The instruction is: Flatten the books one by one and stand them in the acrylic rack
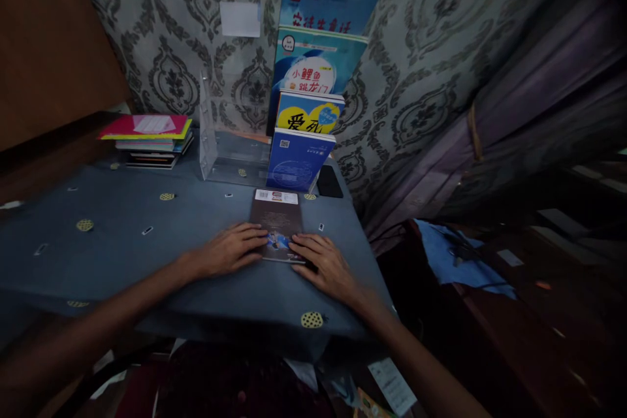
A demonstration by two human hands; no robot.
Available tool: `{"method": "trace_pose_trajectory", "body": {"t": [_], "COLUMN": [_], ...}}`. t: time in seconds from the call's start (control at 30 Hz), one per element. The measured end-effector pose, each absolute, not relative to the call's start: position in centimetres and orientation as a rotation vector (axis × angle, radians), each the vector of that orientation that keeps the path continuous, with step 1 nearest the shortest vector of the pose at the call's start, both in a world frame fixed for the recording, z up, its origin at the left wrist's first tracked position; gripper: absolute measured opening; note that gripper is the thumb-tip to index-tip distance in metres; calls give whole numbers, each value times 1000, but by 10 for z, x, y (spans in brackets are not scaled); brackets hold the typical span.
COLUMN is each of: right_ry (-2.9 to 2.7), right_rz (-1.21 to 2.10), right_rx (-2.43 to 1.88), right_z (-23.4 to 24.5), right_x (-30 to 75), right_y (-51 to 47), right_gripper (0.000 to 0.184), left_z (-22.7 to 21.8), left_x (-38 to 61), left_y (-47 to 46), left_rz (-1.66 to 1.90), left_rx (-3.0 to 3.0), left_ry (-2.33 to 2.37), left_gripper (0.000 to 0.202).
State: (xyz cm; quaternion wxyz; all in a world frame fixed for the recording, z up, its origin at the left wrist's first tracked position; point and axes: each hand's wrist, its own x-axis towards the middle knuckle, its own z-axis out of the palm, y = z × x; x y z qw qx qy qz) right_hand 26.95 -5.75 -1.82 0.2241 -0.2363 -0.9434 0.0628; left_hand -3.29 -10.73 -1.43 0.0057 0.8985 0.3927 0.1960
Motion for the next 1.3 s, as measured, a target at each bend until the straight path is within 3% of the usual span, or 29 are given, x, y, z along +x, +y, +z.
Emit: {"method": "trace_pose_trajectory", "body": {"t": [0.17, 0.47, 0.83, 1.3], "right_ry": [-2603, -2677, -2401, -2289], "right_rz": [193, 246, 325, 450], "right_rx": [-743, -1029, -1254, -1010], "right_z": [4, 1, -19, -42], "right_x": [244, 143, 200, 212], "right_y": [-49, 3, 36, 62], "right_gripper": [27, 47, 43, 38], "left_z": [-17, -39, -36, -36], "left_x": [-48, -45, -47, -47], "left_y": [-45, 6, 6, 9], "left_rz": [814, 894, 807, 810], "left_rx": [2656, 2593, 2501, 2600], "left_ry": [1426, 1624, 1666, 1588], "left_gripper": [35, 34, 35, 37]}}
